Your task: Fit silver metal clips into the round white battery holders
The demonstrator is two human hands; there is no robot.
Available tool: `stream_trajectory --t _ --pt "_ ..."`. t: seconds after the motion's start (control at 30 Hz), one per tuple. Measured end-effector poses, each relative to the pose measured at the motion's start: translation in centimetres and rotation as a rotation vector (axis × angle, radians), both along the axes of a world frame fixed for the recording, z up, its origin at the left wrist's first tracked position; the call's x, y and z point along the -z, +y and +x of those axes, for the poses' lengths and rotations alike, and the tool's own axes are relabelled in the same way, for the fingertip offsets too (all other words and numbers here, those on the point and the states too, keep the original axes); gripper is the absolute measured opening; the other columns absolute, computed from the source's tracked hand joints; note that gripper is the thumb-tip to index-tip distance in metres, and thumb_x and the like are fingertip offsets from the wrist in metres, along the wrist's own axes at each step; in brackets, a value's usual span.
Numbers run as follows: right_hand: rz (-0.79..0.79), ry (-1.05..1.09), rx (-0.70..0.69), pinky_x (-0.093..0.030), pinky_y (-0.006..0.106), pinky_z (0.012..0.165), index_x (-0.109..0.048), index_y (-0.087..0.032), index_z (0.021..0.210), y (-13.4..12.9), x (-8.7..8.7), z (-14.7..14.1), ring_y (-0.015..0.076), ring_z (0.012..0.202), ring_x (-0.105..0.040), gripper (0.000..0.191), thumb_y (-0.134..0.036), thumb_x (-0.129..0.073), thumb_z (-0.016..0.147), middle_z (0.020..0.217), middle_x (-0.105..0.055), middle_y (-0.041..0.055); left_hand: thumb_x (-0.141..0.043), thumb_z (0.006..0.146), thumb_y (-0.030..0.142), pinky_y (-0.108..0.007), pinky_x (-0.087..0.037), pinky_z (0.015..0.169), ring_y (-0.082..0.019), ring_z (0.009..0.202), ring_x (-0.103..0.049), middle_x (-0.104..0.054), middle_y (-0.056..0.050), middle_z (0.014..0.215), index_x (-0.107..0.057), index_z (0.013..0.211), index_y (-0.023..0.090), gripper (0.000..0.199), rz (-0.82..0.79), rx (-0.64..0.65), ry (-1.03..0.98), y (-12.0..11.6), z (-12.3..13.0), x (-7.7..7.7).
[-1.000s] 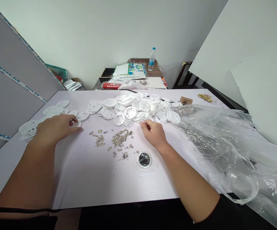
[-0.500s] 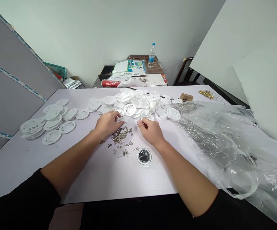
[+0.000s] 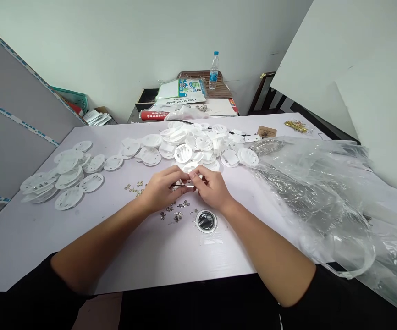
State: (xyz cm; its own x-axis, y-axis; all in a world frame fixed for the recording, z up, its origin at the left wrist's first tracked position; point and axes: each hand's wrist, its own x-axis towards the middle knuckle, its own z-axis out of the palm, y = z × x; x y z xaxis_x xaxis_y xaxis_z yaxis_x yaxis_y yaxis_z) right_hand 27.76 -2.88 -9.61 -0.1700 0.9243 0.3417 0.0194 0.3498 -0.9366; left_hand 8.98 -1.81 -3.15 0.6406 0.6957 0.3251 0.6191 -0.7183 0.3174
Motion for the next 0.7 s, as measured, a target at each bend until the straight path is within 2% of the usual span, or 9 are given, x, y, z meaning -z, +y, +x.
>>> stream_trajectory --t 0.03,0.1,0.17,0.27,0.37,0.5,0.6,0.7 --pt "-0.019 -0.021 0.056 -0.046 0.029 0.058 -0.06 -0.019 0.088 0.2 0.0 0.1 0.0141 0.057 -0.058 0.036 -0.053 -0.053 0.098 0.069 -0.063 0.0012 -0.063 0.093 0.031 -0.022 -0.045 0.069 -0.01 0.08 -0.061 -0.067 -0.002 0.095 -0.07 0.107 0.023 0.017 -0.029 -0.038 -0.029 0.1 0.0 0.2" --pt "-0.045 -0.071 0.169 -0.044 0.028 0.057 -0.058 -0.019 0.084 0.6 0.1 0.5 0.014 0.055 -0.057 0.031 -0.049 -0.057 0.096 0.064 -0.061 -0.0002 -0.061 0.093 0.029 -0.023 -0.043 0.069 -0.01 0.079 -0.06 -0.067 -0.001 0.098 -0.069 0.1 0.022 0.013 -0.056 -0.172 -0.005 0.4 0.0 0.3" --pt "-0.055 -0.115 0.257 -0.041 0.027 0.056 -0.058 -0.02 0.086 1.0 0.1 0.9 0.014 0.054 -0.056 0.026 -0.044 -0.058 0.095 0.061 -0.059 -0.0016 -0.06 0.093 0.034 -0.025 -0.038 0.064 -0.01 0.073 -0.057 -0.067 0.0 0.099 -0.069 0.095 0.023 0.014 -0.074 -0.311 0.115 0.6 0.1 0.3" --pt "-0.08 -0.154 0.305 -0.039 0.027 0.056 -0.057 -0.021 0.085 1.3 0.1 1.2 0.0136 0.052 -0.055 0.021 -0.04 -0.058 0.093 0.058 -0.056 -0.0031 -0.062 0.091 0.043 -0.027 -0.03 0.057 -0.01 0.063 -0.051 -0.066 0.001 0.097 -0.069 0.089 0.024 0.021 -0.1 -0.408 0.306 0.6 0.6 0.4" --pt "-0.089 -0.175 0.301 -0.037 0.028 0.055 -0.056 -0.021 0.084 1.2 0.0 1.2 0.0132 0.049 -0.052 0.022 -0.04 -0.057 0.093 0.056 -0.055 -0.0037 -0.061 0.091 0.043 -0.027 -0.025 0.054 -0.01 0.062 -0.05 -0.066 0.001 0.096 -0.067 0.088 0.024 0.02 -0.084 -0.429 0.371 0.4 1.2 0.8" --pt "-0.081 -0.188 0.285 -0.037 0.028 0.055 -0.058 -0.022 0.086 1.3 0.1 1.2 0.0137 0.05 -0.052 0.02 -0.04 -0.056 0.094 0.055 -0.054 -0.0038 -0.058 0.093 0.036 -0.027 -0.027 0.057 -0.01 0.064 -0.049 -0.065 0.001 0.097 -0.065 0.087 0.023 0.016 -0.126 -0.434 0.349 0.4 1.2 0.9" --pt "-0.064 -0.173 0.262 -0.037 0.028 0.055 -0.059 -0.022 0.088 1.4 0.4 1.2 0.0134 0.05 -0.051 0.02 -0.04 -0.056 0.094 0.057 -0.055 -0.0036 -0.059 0.093 0.029 -0.026 -0.032 0.062 -0.009 0.067 -0.05 -0.065 0.001 0.096 -0.062 0.085 0.022 0.012 -0.173 -0.383 0.211 0.3 0.7 0.3" --pt "-0.045 -0.15 0.221 -0.039 0.029 0.057 -0.061 -0.023 0.095 1.5 0.6 1.3 0.0143 0.053 -0.055 0.017 -0.038 -0.054 0.096 0.06 -0.056 -0.0031 -0.063 0.091 0.028 -0.023 -0.035 0.061 -0.007 0.062 -0.047 -0.064 0.002 0.083 -0.058 0.083 0.02 0.012 -0.269 -0.321 -0.057 0.4 0.0 -0.8"
